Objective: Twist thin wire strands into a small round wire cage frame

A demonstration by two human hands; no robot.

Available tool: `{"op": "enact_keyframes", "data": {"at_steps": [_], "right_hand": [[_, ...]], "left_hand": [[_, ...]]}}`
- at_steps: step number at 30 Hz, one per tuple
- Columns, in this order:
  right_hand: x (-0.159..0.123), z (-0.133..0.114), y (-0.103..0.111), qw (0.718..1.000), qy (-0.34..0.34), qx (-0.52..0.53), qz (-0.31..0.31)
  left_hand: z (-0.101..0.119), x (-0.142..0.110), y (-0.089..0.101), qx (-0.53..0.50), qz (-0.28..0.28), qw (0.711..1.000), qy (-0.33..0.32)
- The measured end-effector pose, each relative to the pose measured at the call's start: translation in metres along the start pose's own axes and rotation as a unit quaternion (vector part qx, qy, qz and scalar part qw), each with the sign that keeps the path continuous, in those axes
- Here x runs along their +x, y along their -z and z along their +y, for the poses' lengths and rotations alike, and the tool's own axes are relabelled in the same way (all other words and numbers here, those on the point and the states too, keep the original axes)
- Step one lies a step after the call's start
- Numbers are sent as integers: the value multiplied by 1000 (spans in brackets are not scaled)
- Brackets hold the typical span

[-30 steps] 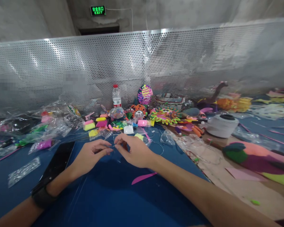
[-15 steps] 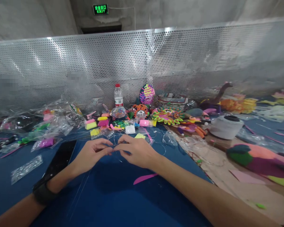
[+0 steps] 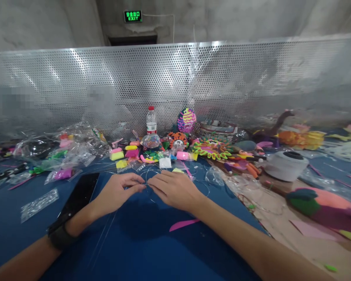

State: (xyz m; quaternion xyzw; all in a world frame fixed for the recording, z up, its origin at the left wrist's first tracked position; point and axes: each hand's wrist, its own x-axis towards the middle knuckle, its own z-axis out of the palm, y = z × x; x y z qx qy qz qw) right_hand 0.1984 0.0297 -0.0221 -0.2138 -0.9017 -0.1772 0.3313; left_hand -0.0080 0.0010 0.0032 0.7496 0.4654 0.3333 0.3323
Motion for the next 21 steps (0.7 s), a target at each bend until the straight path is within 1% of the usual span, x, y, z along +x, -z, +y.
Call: {"op": "enact_keyframes", "data": {"at_steps": [3, 7, 9, 14, 21], "right_hand": [[-1, 6, -1, 999, 10, 40, -4], [-3, 9, -3, 998, -15, 54, 22], [-4, 9, -3, 997, -27, 63, 22], [-4, 9, -5, 995, -52, 82, -26], [-6, 11, -9, 991, -92, 73, -61]], "left_hand": [[1, 0, 1, 35, 0, 999, -10], [1, 1, 2, 49, 5, 999, -16], [0, 2, 2, 55, 5, 998, -11], [-2, 2, 2, 72, -11, 997, 8], [-7, 4, 1, 37, -30, 999, 26]]}}
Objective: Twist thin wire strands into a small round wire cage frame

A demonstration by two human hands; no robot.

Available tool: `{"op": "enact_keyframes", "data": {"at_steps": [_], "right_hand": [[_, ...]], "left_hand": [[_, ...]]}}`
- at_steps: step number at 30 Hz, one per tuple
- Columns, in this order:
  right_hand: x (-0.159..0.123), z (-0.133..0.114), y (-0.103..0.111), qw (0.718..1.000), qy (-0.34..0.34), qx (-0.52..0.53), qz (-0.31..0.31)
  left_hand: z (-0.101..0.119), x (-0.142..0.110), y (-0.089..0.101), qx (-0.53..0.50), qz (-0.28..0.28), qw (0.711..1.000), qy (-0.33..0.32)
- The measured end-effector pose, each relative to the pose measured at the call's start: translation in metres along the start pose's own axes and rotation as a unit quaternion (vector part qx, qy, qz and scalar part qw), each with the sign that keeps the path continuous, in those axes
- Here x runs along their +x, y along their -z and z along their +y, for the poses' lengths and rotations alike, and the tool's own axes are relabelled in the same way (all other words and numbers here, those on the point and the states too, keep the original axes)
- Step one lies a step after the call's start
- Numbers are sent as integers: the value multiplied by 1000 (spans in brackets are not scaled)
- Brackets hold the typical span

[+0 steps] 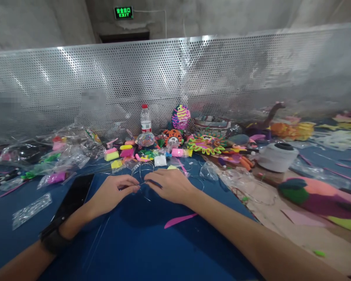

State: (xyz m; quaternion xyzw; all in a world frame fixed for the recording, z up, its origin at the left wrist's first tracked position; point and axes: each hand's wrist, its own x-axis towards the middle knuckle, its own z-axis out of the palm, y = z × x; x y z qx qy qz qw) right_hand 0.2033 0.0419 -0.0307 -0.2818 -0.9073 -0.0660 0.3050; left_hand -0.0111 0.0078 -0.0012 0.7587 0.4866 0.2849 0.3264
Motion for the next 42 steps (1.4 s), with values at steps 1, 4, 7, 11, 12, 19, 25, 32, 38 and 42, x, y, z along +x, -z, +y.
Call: {"op": "enact_keyframes", "data": {"at_steps": [1, 4, 7, 11, 12, 19, 25, 32, 38, 42], "right_hand": [[0, 0, 0, 1000, -2, 0, -5], [1, 1, 1, 1000, -10, 5, -7], [2, 1, 3, 1000, -10, 11, 1], [2, -2, 5, 1000, -3, 6, 3], [2, -2, 5, 1000, -1, 5, 1], [1, -2, 4, 1000, 6, 11, -6], [0, 2, 2, 1000, -8, 14, 4], [1, 3, 2, 998, -50, 43, 2], [1, 2, 2, 998, -45, 53, -10], [1, 1, 2, 997, -50, 56, -4]], "left_hand": [[-1, 0, 0, -3, -1, 1000, 1], [-2, 0, -1, -16, 1, 1000, 1], [1, -1, -1, -16, 3, 1000, -5], [6, -3, -2, 14, 20, 1000, -19], [6, -3, -2, 19, 23, 999, -23], [10, -3, -3, 18, 8, 1000, -11], [10, -2, -2, 24, -1, 1000, 9], [9, -2, -1, 28, 4, 1000, -5], [6, -2, 2, 44, 7, 999, -11], [4, -1, 4, 50, 14, 999, -14]]}}
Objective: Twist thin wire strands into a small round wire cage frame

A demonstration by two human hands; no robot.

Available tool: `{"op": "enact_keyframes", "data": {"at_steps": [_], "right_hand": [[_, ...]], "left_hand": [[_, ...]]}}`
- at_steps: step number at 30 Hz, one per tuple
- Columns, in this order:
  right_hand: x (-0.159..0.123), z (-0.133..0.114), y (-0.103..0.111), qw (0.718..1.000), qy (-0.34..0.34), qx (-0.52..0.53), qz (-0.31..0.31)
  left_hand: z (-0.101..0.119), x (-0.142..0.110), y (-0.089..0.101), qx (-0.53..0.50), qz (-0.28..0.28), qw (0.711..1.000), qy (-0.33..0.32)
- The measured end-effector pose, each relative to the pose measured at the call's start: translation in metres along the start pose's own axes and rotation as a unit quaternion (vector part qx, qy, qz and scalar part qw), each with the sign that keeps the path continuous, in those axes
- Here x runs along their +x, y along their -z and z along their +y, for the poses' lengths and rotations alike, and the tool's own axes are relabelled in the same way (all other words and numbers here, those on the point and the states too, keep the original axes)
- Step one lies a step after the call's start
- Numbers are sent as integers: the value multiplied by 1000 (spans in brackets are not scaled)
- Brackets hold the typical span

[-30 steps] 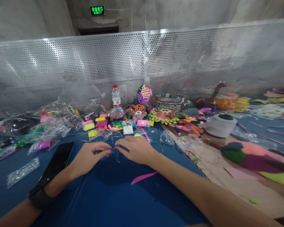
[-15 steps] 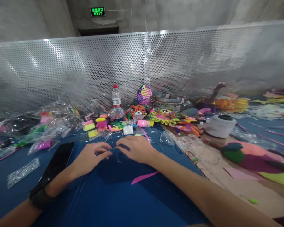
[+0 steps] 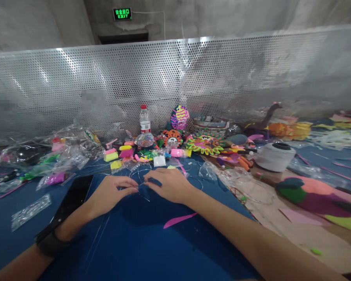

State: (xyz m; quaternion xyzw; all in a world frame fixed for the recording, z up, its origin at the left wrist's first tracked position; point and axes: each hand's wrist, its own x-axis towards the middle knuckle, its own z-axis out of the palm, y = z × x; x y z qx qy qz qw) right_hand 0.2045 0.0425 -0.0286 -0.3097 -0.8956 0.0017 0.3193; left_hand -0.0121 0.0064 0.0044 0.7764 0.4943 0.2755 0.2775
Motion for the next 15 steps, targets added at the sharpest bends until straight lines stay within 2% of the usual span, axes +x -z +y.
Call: {"op": "enact_keyframes", "data": {"at_steps": [10, 15], "right_hand": [[0, -1, 0, 1000, -1, -10, -6], [-1, -9, 1, 998, 28, -54, 32]], "left_hand": [[3, -1, 1, 0, 9, 1000, -12], [3, 0, 0, -29, 19, 999, 3]]}}
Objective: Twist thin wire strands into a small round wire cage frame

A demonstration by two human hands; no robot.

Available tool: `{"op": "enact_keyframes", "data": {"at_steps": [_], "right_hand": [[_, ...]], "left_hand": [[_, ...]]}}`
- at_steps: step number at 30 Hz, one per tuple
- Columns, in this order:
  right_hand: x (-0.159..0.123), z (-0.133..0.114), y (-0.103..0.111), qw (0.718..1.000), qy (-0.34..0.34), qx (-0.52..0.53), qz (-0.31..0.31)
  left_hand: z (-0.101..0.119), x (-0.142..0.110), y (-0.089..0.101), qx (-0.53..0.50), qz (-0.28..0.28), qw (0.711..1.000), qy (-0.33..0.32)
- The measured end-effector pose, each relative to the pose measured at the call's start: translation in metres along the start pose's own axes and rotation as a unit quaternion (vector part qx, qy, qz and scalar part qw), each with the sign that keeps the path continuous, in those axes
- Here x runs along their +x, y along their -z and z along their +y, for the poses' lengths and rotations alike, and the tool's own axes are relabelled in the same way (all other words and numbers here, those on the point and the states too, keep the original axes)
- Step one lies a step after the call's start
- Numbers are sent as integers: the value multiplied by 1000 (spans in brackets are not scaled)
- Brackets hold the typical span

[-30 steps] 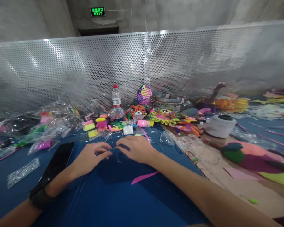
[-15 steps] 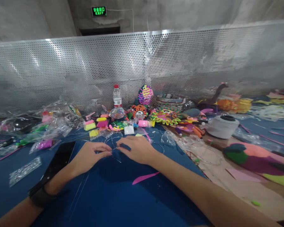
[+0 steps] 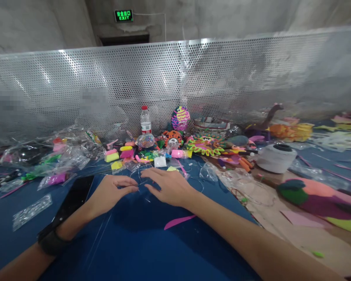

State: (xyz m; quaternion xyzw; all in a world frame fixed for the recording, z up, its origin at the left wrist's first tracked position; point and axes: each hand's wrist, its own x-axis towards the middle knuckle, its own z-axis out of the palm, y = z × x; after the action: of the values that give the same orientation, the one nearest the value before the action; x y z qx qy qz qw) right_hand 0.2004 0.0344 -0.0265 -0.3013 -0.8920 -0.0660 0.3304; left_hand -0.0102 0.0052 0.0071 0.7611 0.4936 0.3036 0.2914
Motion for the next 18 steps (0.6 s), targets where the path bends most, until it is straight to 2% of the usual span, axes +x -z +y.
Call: {"op": "enact_keyframes", "data": {"at_steps": [5, 10, 12, 15, 18], "right_hand": [[1, -10, 6, 986, 73, -127, 74], [4, -16, 14, 976, 63, -188, 95], [2, -18, 12, 985, 38, -148, 82], [-2, -21, 4, 999, -12, -36, 1], [-3, -23, -7, 997, -41, -4, -63]], "left_hand": [[-2, 1, 0, -36, 25, 999, 21], [-4, 0, 0, -47, 36, 998, 15], [-3, -1, -1, -41, 43, 998, 9], [-2, -1, -1, -38, 54, 998, 11], [-1, -1, -3, -46, 52, 998, 12]]}}
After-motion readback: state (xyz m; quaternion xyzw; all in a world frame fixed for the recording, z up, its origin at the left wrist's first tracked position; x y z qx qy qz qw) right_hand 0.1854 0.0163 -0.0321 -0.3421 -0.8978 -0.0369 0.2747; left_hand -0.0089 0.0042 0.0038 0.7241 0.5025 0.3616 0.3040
